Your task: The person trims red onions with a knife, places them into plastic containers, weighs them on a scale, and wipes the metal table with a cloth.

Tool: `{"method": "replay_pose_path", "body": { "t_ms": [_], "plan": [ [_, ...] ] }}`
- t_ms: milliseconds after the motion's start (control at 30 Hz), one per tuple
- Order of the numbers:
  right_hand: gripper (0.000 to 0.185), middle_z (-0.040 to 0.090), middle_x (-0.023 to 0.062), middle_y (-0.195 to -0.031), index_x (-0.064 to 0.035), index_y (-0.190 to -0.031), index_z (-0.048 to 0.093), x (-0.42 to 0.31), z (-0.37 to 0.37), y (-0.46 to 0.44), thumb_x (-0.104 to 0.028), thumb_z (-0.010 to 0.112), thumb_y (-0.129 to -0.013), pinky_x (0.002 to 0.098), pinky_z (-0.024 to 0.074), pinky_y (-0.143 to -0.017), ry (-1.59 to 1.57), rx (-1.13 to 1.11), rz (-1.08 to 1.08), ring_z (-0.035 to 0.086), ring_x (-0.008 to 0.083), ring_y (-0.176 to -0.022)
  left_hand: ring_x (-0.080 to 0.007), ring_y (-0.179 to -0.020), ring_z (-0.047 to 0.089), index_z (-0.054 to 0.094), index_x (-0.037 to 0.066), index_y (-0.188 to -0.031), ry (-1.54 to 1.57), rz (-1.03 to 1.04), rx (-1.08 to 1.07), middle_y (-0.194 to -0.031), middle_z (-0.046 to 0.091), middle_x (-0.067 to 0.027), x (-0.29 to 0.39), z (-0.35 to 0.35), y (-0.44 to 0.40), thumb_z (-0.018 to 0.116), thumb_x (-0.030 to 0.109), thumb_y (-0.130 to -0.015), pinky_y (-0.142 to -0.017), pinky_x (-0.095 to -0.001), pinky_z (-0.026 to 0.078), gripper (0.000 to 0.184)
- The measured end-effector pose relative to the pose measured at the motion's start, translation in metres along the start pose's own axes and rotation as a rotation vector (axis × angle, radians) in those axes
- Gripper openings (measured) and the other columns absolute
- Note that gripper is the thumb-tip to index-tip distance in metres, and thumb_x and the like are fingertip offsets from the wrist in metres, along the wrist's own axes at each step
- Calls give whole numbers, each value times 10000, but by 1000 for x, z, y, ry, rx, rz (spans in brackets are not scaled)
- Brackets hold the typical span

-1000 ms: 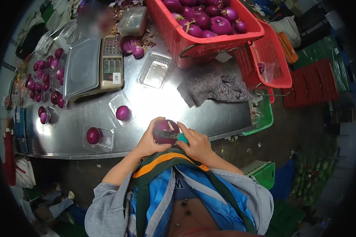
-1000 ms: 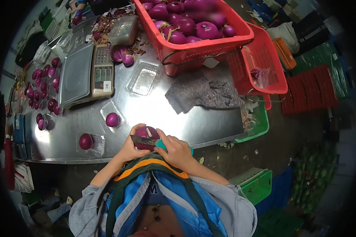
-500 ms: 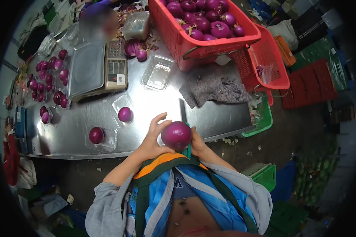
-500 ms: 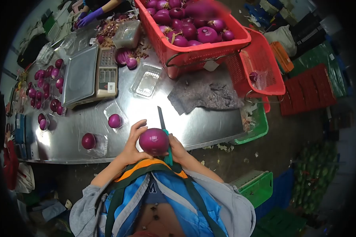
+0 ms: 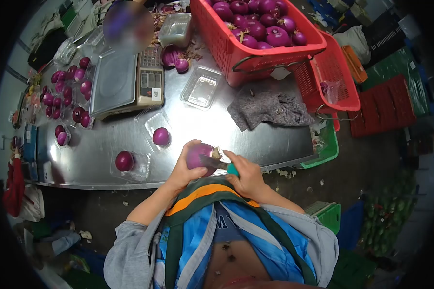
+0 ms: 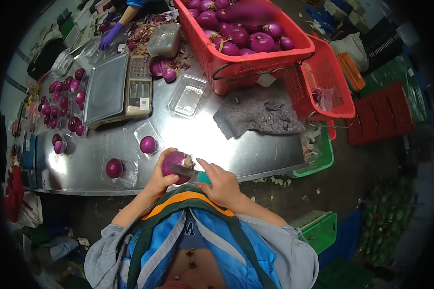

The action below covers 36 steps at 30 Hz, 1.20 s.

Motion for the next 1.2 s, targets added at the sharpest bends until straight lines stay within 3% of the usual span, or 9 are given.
{"method": "replay_pose_path", "body": {
  "t_ms": [433, 500, 567, 700, 767, 800, 900, 967, 1200],
  "plan": [
    [552, 544, 103, -753, -4, -1252, 444, 6, 3, 12, -360, 552, -844, 335, 466, -565, 177, 5, -29, 574, 250, -665, -211, -1095, 488, 309, 73, -1272, -139, 53, -86, -1174, 479, -102, 0, 13, -7, 761, 148, -598, -943, -338, 404, 815],
    [492, 587, 140, -817, 6, -1250, 438, 52, 19, 35, -291, 529, -868, 380, 472, -599, 372, -5, 52, 597, 301, -728, -212, -1092, 491, 312, 73, -1268, -141, 58, -110, -1174, 479, -104, -5, 15, -4, 772, 161, -592, -939, -341, 408, 823],
    [439, 608, 197, -938, -7, -1239, 453, 146, -17, 48, -252, 504, -878, 435, 467, -670, 307, 62, 704, 594, 381, -824, -212, -1084, 496, 325, 73, -1256, -5, 167, -232, -1166, 480, -105, 5, 24, 5, 788, 192, -587, -935, -342, 411, 822],
    [420, 597, 232, -1019, -25, -1228, 468, 110, -3, 44, -265, 490, -885, 451, 450, -738, 61, 202, 536, 577, 423, -893, -209, -1070, 495, 341, 74, -1249, -28, 12, 4, -1149, 476, -98, -20, -23, 3, 782, 197, -605, -920, -324, 413, 790],
    [397, 602, 233, -1003, -39, -1220, 484, 116, 27, 35, -253, 475, -885, 428, 446, -762, -158, 94, 650, 580, 415, -897, -211, -1070, 484, 346, 75, -1250, -121, 68, 112, -1148, 463, -101, -25, -53, 15, 776, 189, -606, -913, -326, 407, 783],
    [399, 576, 114, -775, -36, -1205, 509, 120, 34, 37, -289, 490, -897, 310, 429, -675, -136, 105, 612, 538, 163, -718, -226, -1060, 487, 361, 71, -1238, -416, 179, 232, -1143, 460, -109, -11, -75, 28, 774, 182, -596, -910, -335, 406, 771],
    [384, 561, 87, -740, -34, -1169, 537, 128, 57, 45, -300, 513, -893, 311, 426, -651, -209, 50, 509, 518, 147, -682, -315, -1049, 477, 421, 44, -1176, -1077, 369, 612, -1118, 456, -159, 26, -141, 76, 770, 189, -567, -902, -379, 403, 717],
    [366, 601, 144, -769, -10, -1122, 549, 119, 66, 38, -281, 546, -876, 330, 447, -674, -232, -59, 588, 588, 230, -722, -332, -1078, 458, 440, 44, -1168, -1063, 206, 735, -1164, 437, -176, 23, -191, 94, 771, 215, -568, -926, -389, 370, 706],
    [332, 580, 91, -652, -13, -1101, 556, 92, 100, 9, -255, 572, -874, 289, 433, -579, -282, -175, 525, 568, 162, -606, -287, -1251, 341, 483, 93, -1201, -1642, 221, 759, -1298, 417, -154, 18, -209, 92, 747, 261, -616, -1002, -513, 221, 663]
  ]
}}
Point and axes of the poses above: each hand's wrist, its own y-axis away from the middle knuckle, its own z-axis out of the palm, x = y × z, the point moved 9 cm from there along -y, towards the middle knuckle
